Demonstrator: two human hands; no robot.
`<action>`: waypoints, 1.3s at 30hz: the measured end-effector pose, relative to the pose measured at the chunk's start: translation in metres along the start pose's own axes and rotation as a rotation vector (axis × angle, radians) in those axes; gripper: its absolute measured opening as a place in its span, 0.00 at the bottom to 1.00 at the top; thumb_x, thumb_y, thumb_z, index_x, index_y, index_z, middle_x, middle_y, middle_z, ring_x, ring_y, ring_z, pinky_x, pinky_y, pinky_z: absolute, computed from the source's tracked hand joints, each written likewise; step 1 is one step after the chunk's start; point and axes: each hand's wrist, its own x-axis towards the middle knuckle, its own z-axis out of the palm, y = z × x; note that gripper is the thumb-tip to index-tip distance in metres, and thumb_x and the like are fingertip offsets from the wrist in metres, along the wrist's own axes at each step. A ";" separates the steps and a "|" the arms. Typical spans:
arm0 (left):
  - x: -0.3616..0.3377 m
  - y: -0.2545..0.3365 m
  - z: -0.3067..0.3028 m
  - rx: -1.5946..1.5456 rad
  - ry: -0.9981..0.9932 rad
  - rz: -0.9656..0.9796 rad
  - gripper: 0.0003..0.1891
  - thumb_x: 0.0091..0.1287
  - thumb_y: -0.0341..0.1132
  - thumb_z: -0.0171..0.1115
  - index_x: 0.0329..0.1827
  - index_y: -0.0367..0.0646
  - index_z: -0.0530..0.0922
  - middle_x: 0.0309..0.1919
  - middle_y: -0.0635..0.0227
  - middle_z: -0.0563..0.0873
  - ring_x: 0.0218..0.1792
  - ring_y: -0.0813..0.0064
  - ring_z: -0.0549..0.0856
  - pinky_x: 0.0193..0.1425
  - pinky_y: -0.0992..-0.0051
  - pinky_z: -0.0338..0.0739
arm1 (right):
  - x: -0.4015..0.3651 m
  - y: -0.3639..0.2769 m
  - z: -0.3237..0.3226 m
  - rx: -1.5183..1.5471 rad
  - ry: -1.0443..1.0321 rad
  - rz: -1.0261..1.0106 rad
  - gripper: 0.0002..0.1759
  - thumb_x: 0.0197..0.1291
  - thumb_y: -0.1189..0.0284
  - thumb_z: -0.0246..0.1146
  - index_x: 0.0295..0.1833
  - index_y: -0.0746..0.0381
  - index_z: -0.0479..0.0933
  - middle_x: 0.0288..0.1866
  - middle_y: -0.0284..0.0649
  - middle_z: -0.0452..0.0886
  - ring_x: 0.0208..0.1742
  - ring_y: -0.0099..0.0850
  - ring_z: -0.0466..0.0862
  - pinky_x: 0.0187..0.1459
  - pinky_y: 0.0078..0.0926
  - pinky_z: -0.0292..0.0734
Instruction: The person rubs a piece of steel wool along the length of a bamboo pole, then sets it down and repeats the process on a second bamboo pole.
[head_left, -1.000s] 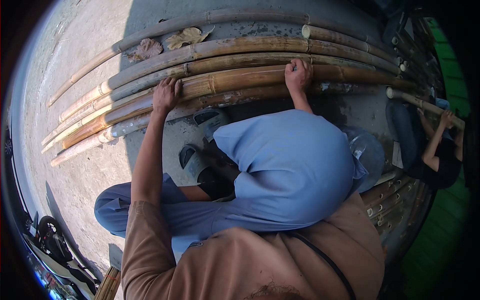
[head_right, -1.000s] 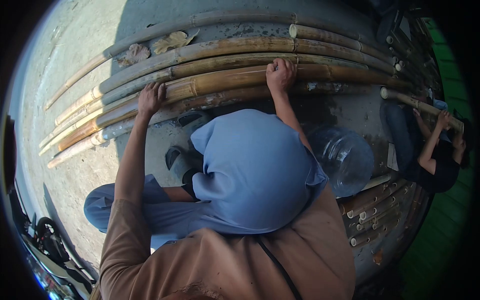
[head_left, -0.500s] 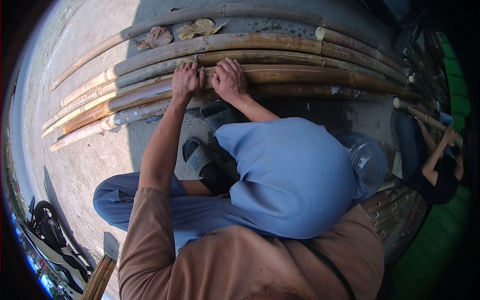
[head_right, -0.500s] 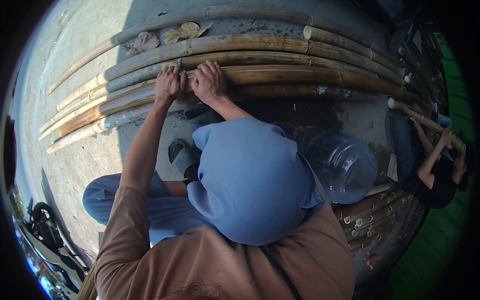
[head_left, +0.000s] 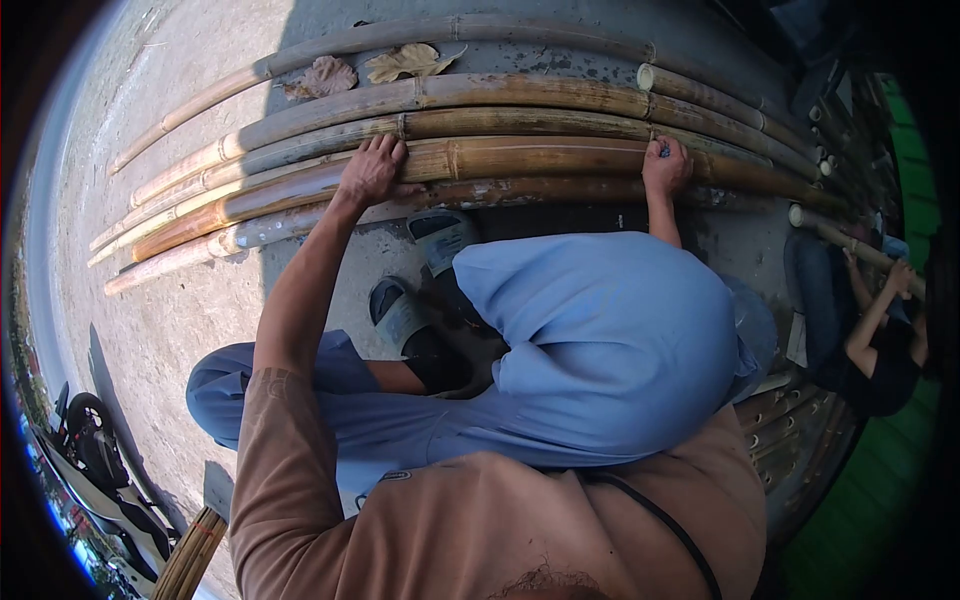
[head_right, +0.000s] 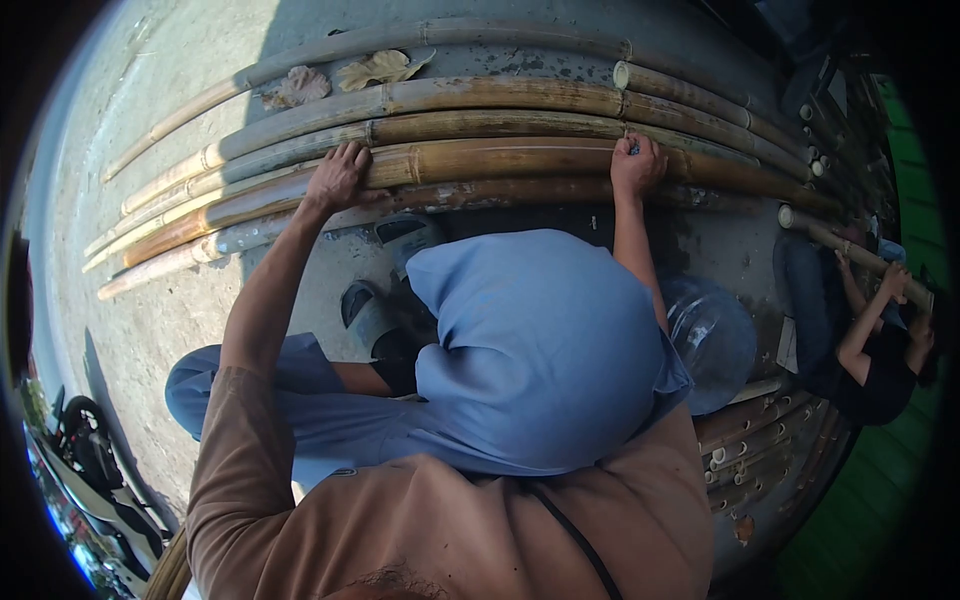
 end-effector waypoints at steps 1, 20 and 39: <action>0.006 -0.003 -0.005 -0.041 -0.055 0.026 0.50 0.61 0.76 0.68 0.67 0.36 0.76 0.61 0.48 0.80 0.67 0.48 0.79 0.74 0.53 0.75 | 0.002 0.005 0.002 -0.013 0.013 -0.019 0.08 0.56 0.68 0.66 0.39 0.55 0.88 0.41 0.43 0.89 0.44 0.51 0.86 0.58 0.54 0.81; 0.002 0.011 -0.007 -0.108 0.110 -0.060 0.46 0.71 0.74 0.57 0.66 0.34 0.78 0.59 0.48 0.83 0.64 0.48 0.80 0.72 0.54 0.72 | -0.027 -0.114 0.003 0.091 -0.183 -0.108 0.09 0.64 0.67 0.61 0.45 0.56 0.84 0.46 0.43 0.87 0.52 0.49 0.85 0.66 0.55 0.76; 0.014 0.024 -0.020 -0.060 -0.012 -0.193 0.47 0.56 0.75 0.72 0.61 0.38 0.79 0.60 0.47 0.83 0.66 0.47 0.80 0.74 0.52 0.73 | -0.097 -0.261 0.026 0.438 -0.350 -0.300 0.09 0.55 0.71 0.67 0.42 0.59 0.80 0.46 0.47 0.81 0.52 0.50 0.80 0.60 0.54 0.75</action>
